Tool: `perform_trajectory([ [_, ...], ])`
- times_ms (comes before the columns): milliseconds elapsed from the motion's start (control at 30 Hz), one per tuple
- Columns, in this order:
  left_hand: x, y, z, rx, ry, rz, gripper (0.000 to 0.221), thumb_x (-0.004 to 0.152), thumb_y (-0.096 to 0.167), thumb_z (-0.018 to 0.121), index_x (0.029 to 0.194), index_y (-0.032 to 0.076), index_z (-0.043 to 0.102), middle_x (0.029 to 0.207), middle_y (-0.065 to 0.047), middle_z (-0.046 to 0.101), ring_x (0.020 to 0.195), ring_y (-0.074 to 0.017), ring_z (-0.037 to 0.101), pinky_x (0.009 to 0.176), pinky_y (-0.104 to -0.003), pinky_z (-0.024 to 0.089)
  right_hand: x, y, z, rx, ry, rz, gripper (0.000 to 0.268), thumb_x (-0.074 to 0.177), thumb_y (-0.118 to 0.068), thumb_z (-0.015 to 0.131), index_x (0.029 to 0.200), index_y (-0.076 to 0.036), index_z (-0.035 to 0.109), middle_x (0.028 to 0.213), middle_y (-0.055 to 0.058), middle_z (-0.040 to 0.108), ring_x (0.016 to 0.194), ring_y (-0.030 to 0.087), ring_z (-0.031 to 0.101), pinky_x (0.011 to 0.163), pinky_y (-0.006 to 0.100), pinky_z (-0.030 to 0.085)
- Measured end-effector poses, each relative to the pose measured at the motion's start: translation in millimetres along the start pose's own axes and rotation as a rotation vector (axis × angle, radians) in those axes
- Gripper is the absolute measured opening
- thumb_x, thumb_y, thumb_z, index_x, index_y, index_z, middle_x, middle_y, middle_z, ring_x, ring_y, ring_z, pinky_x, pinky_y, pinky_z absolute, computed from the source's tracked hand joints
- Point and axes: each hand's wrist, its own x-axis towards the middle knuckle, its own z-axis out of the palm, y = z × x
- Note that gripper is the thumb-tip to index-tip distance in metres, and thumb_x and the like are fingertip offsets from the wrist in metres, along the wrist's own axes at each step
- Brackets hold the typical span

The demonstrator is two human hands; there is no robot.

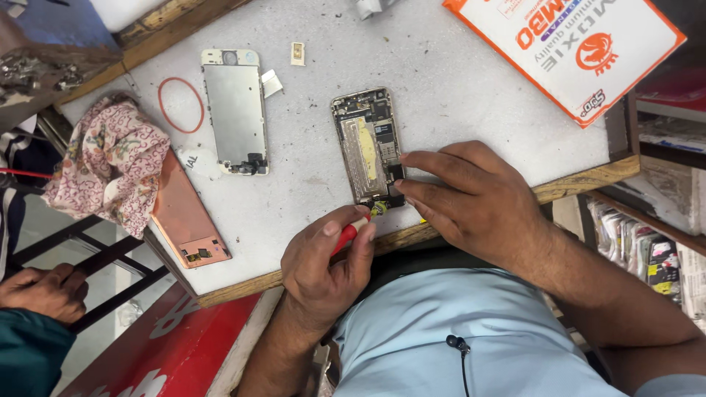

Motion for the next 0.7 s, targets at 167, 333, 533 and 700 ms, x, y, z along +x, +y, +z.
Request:
perform_trajectory([
  [167,-5,-2,1,-0.011,-0.018,-0.016,0.067,0.1,0.001,0.075,0.145,0.007,0.025,0.102,-0.02,0.073,0.092,-0.0276,0.079,0.073,-0.033,0.067,-2,4,4,0.006,0.008,-0.014,0.028,0.085,-0.014,0.084,0.113,-0.012,0.077,0.129,0.002,0.067,0.106,0.022,0.062,0.088,0.033,0.056],
  [333,3,2,0,0.005,-0.048,0.014,0.063,0.099,0.001,0.075,0.14,0.006,0.028,0.101,-0.02,0.073,0.088,-0.0279,0.079,0.07,-0.033,0.066,-3,5,6,0.002,0.011,-0.006,0.027,0.086,-0.015,0.084,0.111,-0.012,0.078,0.135,0.003,0.067,0.104,0.021,0.061,0.087,0.031,0.055],
  [533,28,20,-11,-0.026,-0.311,0.174,0.039,0.1,0.012,0.068,0.127,0.014,0.04,0.106,-0.023,0.066,0.093,-0.0368,0.075,0.077,-0.044,0.067,-3,6,9,0.002,-0.021,0.026,0.041,0.08,-0.013,0.083,0.12,-0.012,0.075,0.138,0.002,0.064,0.104,0.022,0.061,0.087,0.032,0.055],
  [700,35,32,-13,0.205,-0.286,0.145,0.042,0.102,0.011,0.082,0.122,0.012,0.045,0.103,-0.02,0.066,0.086,-0.0321,0.073,0.066,-0.043,0.064,-2,2,8,-0.023,-0.015,0.019,0.041,0.084,-0.012,0.082,0.123,-0.014,0.073,0.137,0.001,0.064,0.104,0.023,0.061,0.09,0.034,0.055],
])
